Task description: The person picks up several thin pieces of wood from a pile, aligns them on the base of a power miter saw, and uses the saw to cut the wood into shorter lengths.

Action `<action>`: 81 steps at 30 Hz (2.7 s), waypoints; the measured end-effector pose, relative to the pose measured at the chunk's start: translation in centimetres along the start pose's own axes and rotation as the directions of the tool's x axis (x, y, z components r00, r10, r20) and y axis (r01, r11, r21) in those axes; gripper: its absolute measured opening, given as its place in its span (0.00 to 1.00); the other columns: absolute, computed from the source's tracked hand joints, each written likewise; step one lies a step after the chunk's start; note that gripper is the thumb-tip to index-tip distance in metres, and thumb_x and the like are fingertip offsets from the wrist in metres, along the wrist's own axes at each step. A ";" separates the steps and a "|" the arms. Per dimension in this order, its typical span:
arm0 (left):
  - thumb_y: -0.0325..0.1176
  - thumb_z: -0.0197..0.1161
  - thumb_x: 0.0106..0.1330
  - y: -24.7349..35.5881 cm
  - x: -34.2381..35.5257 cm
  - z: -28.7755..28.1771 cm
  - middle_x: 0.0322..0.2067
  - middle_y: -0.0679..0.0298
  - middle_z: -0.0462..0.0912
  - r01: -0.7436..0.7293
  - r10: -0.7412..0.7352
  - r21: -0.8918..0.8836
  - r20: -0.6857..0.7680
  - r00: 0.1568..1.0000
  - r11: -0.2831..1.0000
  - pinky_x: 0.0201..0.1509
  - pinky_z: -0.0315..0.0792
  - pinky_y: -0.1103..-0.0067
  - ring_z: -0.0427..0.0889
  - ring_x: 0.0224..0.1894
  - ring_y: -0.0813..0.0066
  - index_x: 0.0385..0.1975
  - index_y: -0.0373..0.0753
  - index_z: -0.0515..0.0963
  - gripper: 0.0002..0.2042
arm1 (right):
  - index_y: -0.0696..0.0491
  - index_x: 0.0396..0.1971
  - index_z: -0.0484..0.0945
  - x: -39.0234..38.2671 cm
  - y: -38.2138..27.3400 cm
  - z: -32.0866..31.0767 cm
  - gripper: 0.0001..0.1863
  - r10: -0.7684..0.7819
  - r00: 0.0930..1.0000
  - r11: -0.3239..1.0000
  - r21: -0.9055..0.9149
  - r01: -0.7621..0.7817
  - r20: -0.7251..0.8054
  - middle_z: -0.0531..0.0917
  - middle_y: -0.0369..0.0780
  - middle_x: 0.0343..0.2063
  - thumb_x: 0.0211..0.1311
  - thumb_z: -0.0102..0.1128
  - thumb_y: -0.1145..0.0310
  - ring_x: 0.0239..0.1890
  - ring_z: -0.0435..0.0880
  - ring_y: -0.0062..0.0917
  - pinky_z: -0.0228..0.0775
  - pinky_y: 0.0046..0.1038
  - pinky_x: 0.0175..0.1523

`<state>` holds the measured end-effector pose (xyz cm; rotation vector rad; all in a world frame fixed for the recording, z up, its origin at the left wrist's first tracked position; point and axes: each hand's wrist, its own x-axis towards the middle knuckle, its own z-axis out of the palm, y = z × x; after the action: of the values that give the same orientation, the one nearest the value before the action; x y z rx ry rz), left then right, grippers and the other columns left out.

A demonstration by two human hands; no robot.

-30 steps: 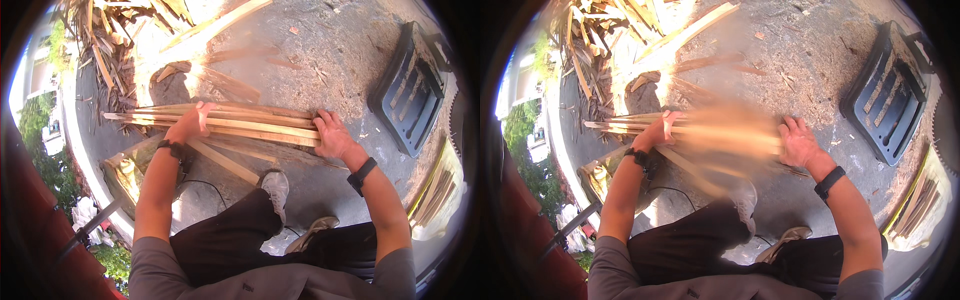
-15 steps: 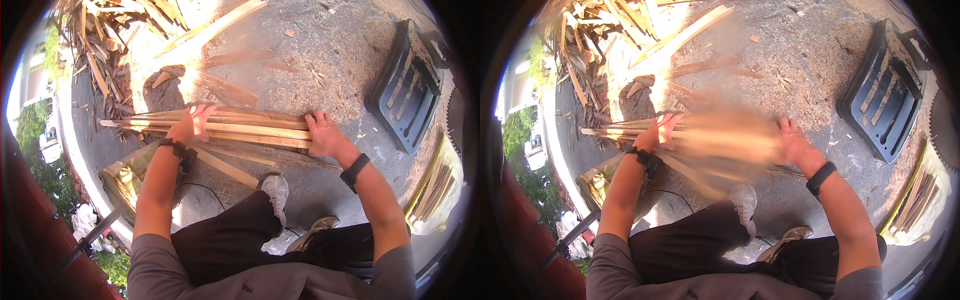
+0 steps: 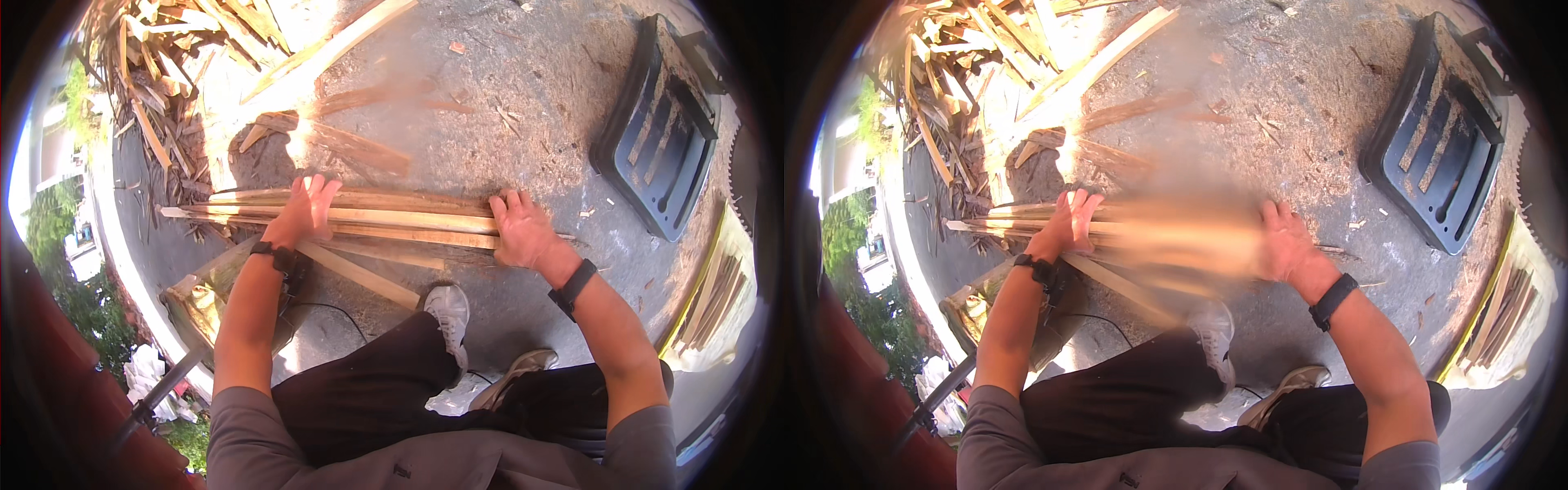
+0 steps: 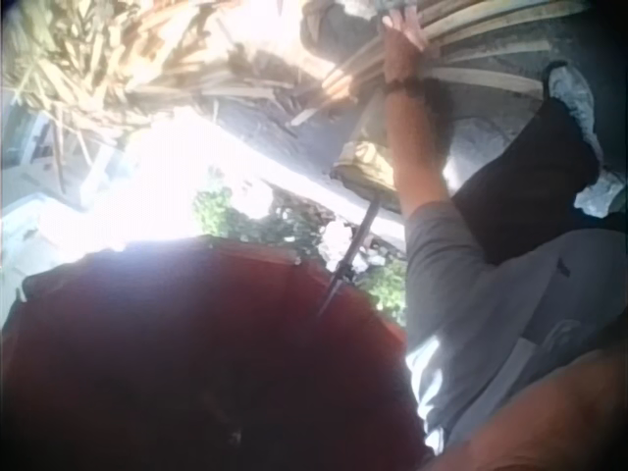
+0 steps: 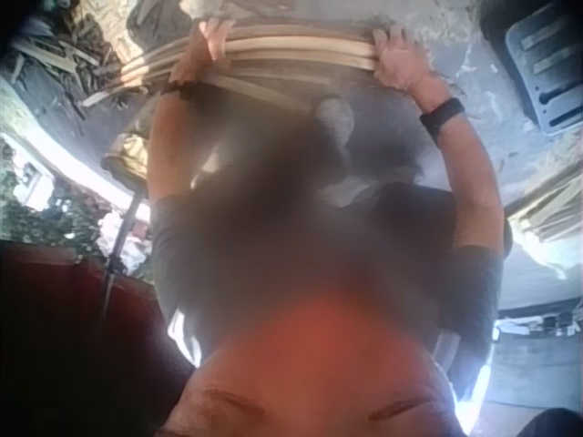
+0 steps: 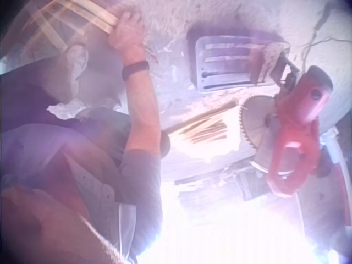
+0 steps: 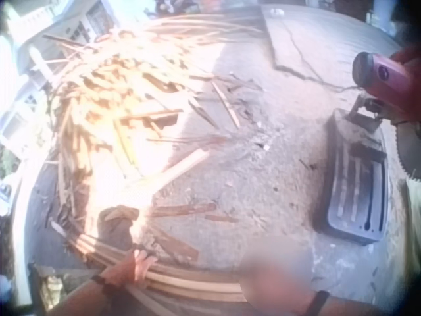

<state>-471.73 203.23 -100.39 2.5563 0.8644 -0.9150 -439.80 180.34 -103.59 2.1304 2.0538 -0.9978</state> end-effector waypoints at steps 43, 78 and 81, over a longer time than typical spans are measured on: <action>0.42 0.76 0.29 9.5 -3.0 -3.9 0.60 0.51 0.62 -0.398 0.349 -0.078 -0.351 0.869 0.914 0.66 0.50 0.54 0.60 0.63 0.52 0.63 0.43 0.59 0.53 | 0.59 0.53 0.65 -15.6 7.7 -7.5 0.43 0.043 0.999 0.993 -0.112 -0.046 -0.025 0.73 0.49 0.42 0.25 0.67 0.70 0.44 0.73 0.45 0.67 0.39 0.53; 0.61 0.60 0.54 13.1 4.3 -10.0 0.44 0.48 0.80 0.065 0.360 -0.646 0.504 0.785 0.761 0.50 0.69 0.69 0.78 0.46 0.59 0.46 0.28 0.76 0.37 | 0.59 0.52 0.66 -18.7 7.9 -6.3 0.40 -0.055 0.986 0.978 -0.206 0.022 -0.157 0.74 0.46 0.39 0.29 0.67 0.67 0.40 0.74 0.39 0.70 0.37 0.47; 0.61 0.59 0.56 15.1 5.0 -10.9 0.38 0.51 0.82 0.035 0.389 -0.653 0.493 0.778 0.757 0.47 0.69 0.70 0.79 0.42 0.62 0.41 0.29 0.78 0.34 | 0.59 0.51 0.67 -20.8 9.0 -6.4 0.39 -0.039 0.977 0.984 -0.176 0.002 -0.211 0.75 0.45 0.38 0.29 0.66 0.67 0.39 0.75 0.39 0.71 0.37 0.45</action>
<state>-453.99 198.58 -94.37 1.5688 0.5564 -1.0574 -427.49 163.35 -92.82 2.2128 2.1659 -0.5849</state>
